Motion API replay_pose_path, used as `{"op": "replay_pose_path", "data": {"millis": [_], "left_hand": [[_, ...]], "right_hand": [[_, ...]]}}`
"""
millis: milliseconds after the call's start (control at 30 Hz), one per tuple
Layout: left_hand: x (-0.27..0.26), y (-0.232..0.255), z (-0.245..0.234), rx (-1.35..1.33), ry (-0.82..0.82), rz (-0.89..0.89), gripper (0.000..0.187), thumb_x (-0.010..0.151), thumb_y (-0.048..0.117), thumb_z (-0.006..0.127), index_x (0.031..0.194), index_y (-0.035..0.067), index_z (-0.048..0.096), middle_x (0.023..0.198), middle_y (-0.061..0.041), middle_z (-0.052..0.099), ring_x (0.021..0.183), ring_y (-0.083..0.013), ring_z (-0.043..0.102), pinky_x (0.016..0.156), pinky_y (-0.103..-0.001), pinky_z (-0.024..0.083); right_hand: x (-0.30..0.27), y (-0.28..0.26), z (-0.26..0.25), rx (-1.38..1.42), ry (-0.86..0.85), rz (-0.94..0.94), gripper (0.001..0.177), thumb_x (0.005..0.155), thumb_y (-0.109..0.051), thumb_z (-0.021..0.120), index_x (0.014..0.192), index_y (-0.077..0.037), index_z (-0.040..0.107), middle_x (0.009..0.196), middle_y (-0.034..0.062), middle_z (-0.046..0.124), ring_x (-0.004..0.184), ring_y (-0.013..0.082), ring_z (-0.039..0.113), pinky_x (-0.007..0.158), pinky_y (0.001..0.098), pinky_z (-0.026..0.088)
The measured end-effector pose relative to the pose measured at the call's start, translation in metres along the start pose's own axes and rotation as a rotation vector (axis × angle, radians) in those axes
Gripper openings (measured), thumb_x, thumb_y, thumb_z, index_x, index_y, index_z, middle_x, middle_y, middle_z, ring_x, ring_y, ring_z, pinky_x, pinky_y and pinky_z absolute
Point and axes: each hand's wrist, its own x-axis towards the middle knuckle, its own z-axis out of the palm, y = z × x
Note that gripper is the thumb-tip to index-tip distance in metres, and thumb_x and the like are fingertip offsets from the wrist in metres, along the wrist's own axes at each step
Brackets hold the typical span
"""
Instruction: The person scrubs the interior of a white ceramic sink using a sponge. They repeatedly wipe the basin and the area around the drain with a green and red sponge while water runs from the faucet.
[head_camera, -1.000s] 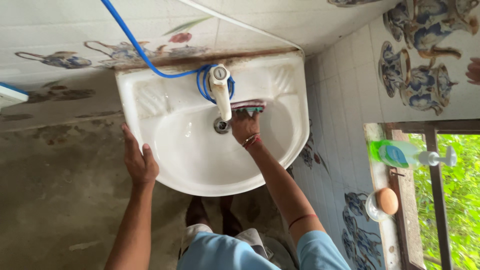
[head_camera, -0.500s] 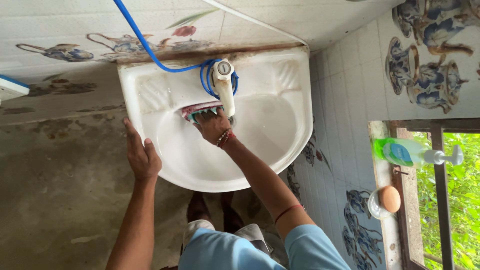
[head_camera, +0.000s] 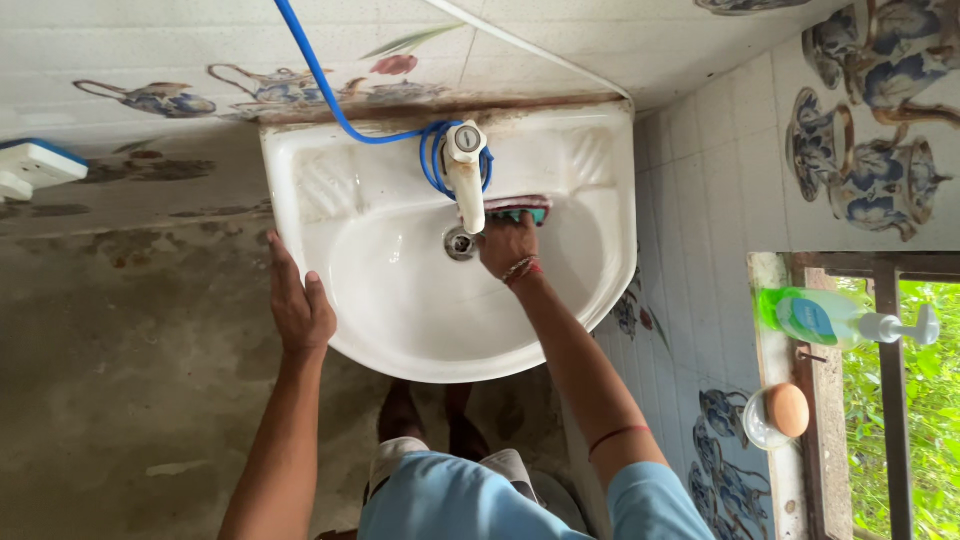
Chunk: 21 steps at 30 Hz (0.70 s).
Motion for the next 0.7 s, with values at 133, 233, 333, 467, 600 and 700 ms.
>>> {"op": "replay_pose_path", "data": {"millis": [133,233,333,467,600,700], "left_hand": [[0.001,0.004,0.0,-0.01,0.0,0.009,0.072,0.115,0.045,0.032,0.163,-0.007,0.023,0.164,-0.036,0.033,0.151,-0.0501,0.041,0.121,-0.05,0.041],[0.003,0.003,-0.001,0.009,0.01,0.045,0.071,0.115,0.043,0.032,0.162,-0.009,0.024,0.164,-0.036,0.033,0.151,-0.0512,0.039,0.123,-0.05,0.038],[-0.002,0.002,0.003,0.015,0.014,0.057,0.069,0.116,0.042,0.033,0.161,-0.01,0.026,0.164,-0.036,0.034,0.152,-0.0522,0.039,0.126,-0.051,0.035],[0.006,0.003,0.001,0.003,0.026,0.038,0.07,0.115,0.042,0.032,0.16,-0.012,0.026,0.163,-0.037,0.034,0.151,-0.0524,0.038,0.125,-0.051,0.034],[0.002,0.003,0.001,0.006,0.018,0.067,0.069,0.116,0.043,0.03,0.161,-0.01,0.026,0.164,-0.035,0.034,0.153,-0.0514,0.038,0.127,-0.05,0.034],[0.002,0.002,0.0,0.0,0.007,0.009,0.072,0.115,0.046,0.028,0.161,-0.009,0.025,0.164,-0.034,0.035,0.152,-0.05,0.039,0.124,-0.05,0.036]], "right_hand": [[0.007,-0.046,0.015,0.16,0.171,-0.077,0.029,0.09,-0.037,0.069,0.116,-0.026,0.074,0.108,0.0047,0.076,0.104,0.0267,0.067,0.096,0.0481,0.04],[0.022,-0.1,0.023,0.246,0.149,-0.139,0.027,0.089,-0.04,0.069,0.109,-0.023,0.075,0.11,0.0031,0.077,0.107,0.025,0.067,0.101,0.0523,0.036],[0.02,-0.119,0.02,0.319,0.038,-0.207,0.029,0.092,-0.04,0.067,0.111,-0.019,0.075,0.112,0.0049,0.075,0.105,0.0237,0.067,0.101,0.0549,0.033],[0.012,-0.124,0.013,0.504,-0.131,-0.635,0.026,0.089,-0.042,0.067,0.101,-0.021,0.077,0.108,0.0051,0.076,0.109,0.0252,0.067,0.103,0.0491,0.039],[-0.005,-0.125,0.05,0.608,-0.617,-0.441,0.039,0.104,-0.05,0.06,0.103,-0.016,0.077,0.103,0.0108,0.076,0.105,0.0296,0.069,0.095,0.0451,0.052],[-0.03,-0.107,0.089,0.641,-0.449,-0.667,0.036,0.098,-0.047,0.055,0.108,-0.023,0.081,0.113,0.0085,0.075,0.109,0.0321,0.066,0.094,0.0469,0.051]]}}
